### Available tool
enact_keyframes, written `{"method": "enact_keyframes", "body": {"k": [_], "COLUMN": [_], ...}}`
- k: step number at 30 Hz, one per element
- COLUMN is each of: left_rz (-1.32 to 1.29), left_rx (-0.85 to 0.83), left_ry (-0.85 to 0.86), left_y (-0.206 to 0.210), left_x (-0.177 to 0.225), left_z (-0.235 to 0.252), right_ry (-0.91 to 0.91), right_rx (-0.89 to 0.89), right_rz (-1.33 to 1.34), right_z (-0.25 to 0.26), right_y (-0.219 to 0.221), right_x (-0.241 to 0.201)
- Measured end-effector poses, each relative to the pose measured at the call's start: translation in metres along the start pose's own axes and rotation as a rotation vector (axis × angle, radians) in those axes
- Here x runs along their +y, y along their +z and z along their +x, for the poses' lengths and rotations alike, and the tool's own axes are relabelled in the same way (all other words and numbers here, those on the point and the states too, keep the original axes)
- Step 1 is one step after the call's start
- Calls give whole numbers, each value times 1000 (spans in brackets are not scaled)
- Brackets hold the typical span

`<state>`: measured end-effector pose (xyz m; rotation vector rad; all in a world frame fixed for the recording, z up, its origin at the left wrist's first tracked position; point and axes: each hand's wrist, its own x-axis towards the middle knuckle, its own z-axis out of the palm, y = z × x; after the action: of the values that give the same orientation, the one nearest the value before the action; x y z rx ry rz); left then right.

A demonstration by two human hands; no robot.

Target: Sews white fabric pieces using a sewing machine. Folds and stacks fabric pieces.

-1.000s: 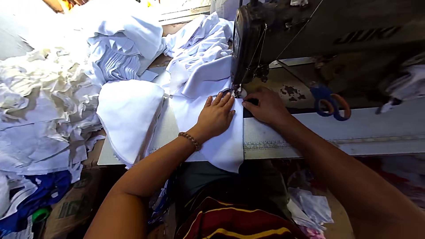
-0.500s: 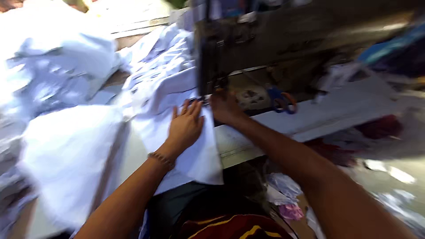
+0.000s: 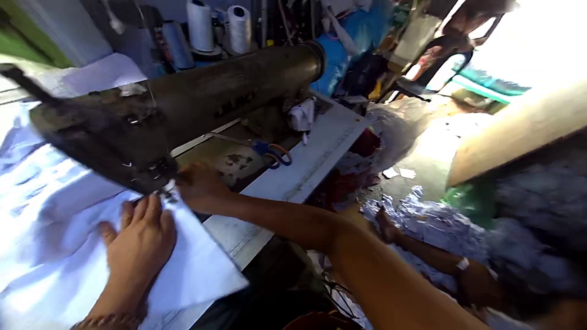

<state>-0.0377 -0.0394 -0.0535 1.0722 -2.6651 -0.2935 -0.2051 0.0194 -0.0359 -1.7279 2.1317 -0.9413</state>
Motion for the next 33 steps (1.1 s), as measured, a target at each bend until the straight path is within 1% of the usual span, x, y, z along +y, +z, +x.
{"method": "enact_keyframes", "body": {"k": [1, 2, 4, 5, 6, 7, 10, 12, 15, 22, 27, 31, 33], "left_rz": [2, 14, 39, 43, 40, 40, 28, 19, 30, -10, -100, -129, -171], "left_rx": [-21, -39, -40, -27, -14, -4, -32, -45, -53, 30, -12, 74, 79], "left_ry": [-28, -63, -115, -124, -128, -132, -165, -187, -217, -181, -192, -187, -205], "left_y": [-5, -8, -7, -7, -6, -5, -6, -7, -12, -14, -25, -25, -27], "left_x": [2, 2, -3, -5, -6, -8, -12, -15, -22, -49, -56, -63, -64], "left_z": [1, 2, 9, 12, 15, 18, 29, 35, 46, 73, 84, 91, 97], "right_ry": [-34, -109, -354, -474, -549, -583, -554, -537, -562, -595, -588, -584, -596], "right_rx": [20, 49, 112, 101, 47, -10, -68, -65, -45, -72, -110, -164, -172], "right_rz": [-18, -35, -65, -57, -51, -60, -73, -82, -129, -176, -220, -251, -244], "right_z": [-11, -23, -47, -58, -69, -77, -89, -90, -88, -89, -87, -78, -71], "right_y": [-2, -2, 2, 6, 7, 7, 6, 7, 8, 8, 6, 2, 2], "right_x": [-2, -3, 5, 11, 16, 19, 20, 18, 17, 19, 16, 11, 9]}}
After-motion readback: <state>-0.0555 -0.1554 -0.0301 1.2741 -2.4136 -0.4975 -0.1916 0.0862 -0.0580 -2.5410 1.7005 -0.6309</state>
